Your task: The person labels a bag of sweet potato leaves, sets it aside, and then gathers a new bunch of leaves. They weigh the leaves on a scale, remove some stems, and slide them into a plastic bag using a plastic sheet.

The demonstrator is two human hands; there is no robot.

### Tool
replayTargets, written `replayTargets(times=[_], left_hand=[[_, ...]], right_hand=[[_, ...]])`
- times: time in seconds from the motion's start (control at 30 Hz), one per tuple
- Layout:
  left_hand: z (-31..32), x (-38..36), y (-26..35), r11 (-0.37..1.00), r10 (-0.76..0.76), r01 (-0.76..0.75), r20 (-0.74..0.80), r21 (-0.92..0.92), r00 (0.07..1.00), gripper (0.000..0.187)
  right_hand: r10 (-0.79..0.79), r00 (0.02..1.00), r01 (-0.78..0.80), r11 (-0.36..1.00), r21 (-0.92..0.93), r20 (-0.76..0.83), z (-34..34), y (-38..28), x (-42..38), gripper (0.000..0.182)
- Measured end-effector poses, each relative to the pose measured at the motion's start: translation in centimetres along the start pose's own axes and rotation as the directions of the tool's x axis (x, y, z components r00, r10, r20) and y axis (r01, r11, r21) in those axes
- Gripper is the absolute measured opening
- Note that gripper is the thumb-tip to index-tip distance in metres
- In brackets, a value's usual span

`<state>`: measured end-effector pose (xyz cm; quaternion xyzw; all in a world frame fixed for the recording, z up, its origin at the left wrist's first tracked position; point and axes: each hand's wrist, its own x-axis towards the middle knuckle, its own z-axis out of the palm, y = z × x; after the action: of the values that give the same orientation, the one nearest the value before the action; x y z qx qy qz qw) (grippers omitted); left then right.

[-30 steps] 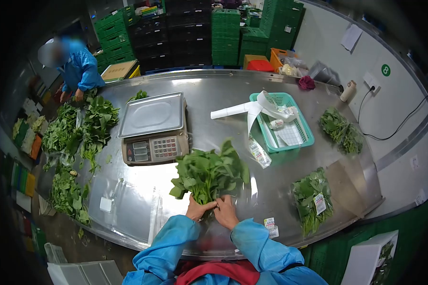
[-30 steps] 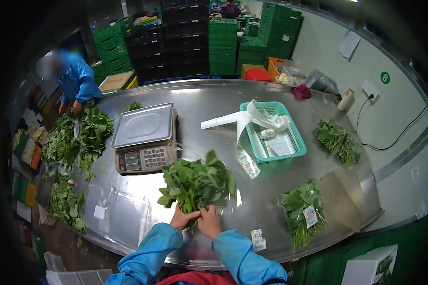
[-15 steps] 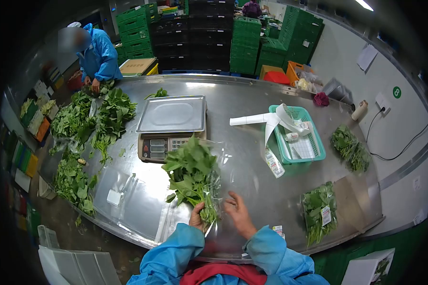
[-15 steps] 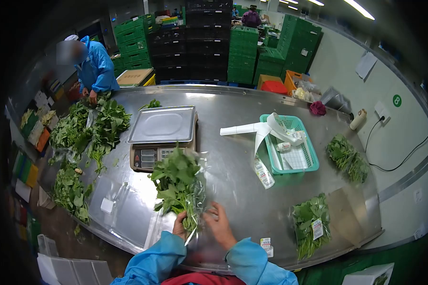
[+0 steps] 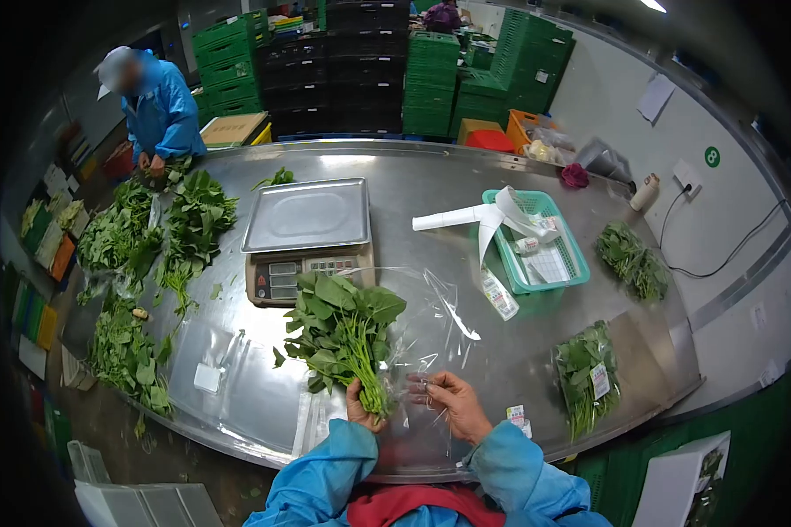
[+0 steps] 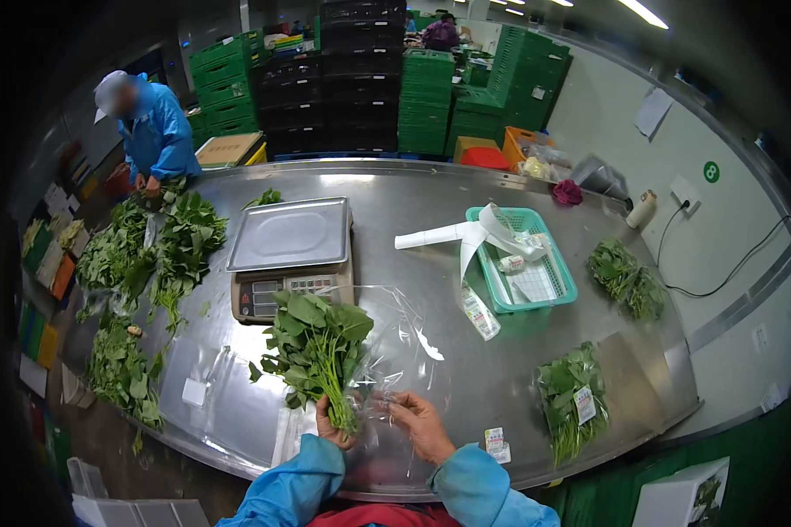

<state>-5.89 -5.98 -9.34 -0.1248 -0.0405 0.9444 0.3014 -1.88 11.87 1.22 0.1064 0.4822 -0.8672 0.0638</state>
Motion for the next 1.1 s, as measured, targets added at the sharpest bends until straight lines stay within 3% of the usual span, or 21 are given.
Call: replayTargets(times=[0.07,0.13,0.2,0.23,0.37,0.5,0.63,0.7,0.77,0.8,0.83,0.9,0.93,1.0,1.07,1.1], left_hand=[[0.3,-0.4,-0.2,0.999,0.041,-0.041,0.001,0.018,0.999,0.043],[-0.6,-1.0,0.4,1.000,-0.014,0.013,0.047,0.023,0.999,0.046],[2.0,-1.5,0.0,0.963,-0.121,0.160,0.183,-0.217,0.976,0.056],[2.7,-1.9,0.4,0.972,-0.106,0.131,0.134,-0.194,0.985,0.071],[4.4,-2.6,2.0,0.945,-0.169,0.224,0.230,-0.237,0.958,0.081],[5.6,-2.7,3.9,0.964,-0.216,0.248,0.254,-0.100,0.943,0.087],[6.4,-1.9,5.1,0.963,-0.261,0.268,0.257,0.009,0.930,0.088],[6.8,-1.3,5.4,0.960,-0.278,0.278,0.237,0.037,0.931,0.087],[7.0,-0.7,5.5,0.960,-0.279,0.274,0.214,0.053,0.936,0.086],[7.0,-0.3,5.5,0.959,-0.283,0.274,0.205,0.072,0.937,0.086],[7.1,0.0,5.4,0.955,-0.295,0.285,0.193,0.078,0.936,0.087],[7.6,0.3,4.8,0.947,-0.321,0.311,0.183,0.085,0.929,0.088],[7.8,0.4,4.6,0.941,-0.335,0.321,0.180,0.103,0.925,0.088],[7.8,0.7,4.2,0.931,-0.357,0.334,0.176,0.147,0.917,0.087],[7.6,1.0,3.8,0.925,-0.364,0.337,0.150,0.178,0.919,0.087],[7.6,1.2,3.6,0.922,-0.370,0.346,0.134,0.174,0.919,0.086]], right_hand=[[0.039,0.998,-0.042,0.997,0.067,0.045,-0.5,-0.1,-0.4,0.007],[0.002,0.999,-0.012,0.962,0.271,0.035,-1.4,-1.2,-1.1,0.008],[-0.028,0.992,0.062,0.959,0.278,-0.123,-2.2,-2.9,-2.4,0.007],[-0.056,0.978,0.112,0.954,0.277,-0.201,-3.2,-3.5,-3.2,0.007],[-0.192,0.910,0.263,0.953,0.153,-0.368,-6.3,-6.1,-8.7,0.009],[-0.318,0.822,0.367,0.930,0.012,-0.473,-9.4,-8.4,-16.8,0.017],[-0.394,0.620,0.432,0.893,-0.124,-0.678,-10.6,-8.9,-27.5,0.016],[-0.273,0.492,0.183,0.961,-0.209,-0.826,-12.3,-5.6,-33.9,0.016],[-0.105,0.407,-0.136,0.975,-0.174,-0.907,-16.6,2.1,-42.5,0.018],[-0.078,0.256,-0.637,0.737,-0.229,-0.964,-17.0,5.2,-46.1,0.019],[-0.118,0.589,-0.808,-0.045,-0.588,-0.800,-21.0,12.5,-53.2,0.026],[-0.249,0.184,-0.974,0.086,-0.211,-0.951,-17.0,19.0,-55.7,0.026],[-0.258,0.169,-0.975,0.096,-0.200,-0.951,-16.9,20.1,-56.0,0.026],[0.170,0.353,-0.885,-0.258,-0.387,-0.920,-17.0,21.6,-56.0,0.029],[0.603,0.318,-0.628,-0.444,-0.639,-0.732,-17.2,23.6,-56.2,0.031],[0.458,0.545,-0.528,-0.464,-0.712,-0.703,-21.3,28.6,-58.4,0.033]])
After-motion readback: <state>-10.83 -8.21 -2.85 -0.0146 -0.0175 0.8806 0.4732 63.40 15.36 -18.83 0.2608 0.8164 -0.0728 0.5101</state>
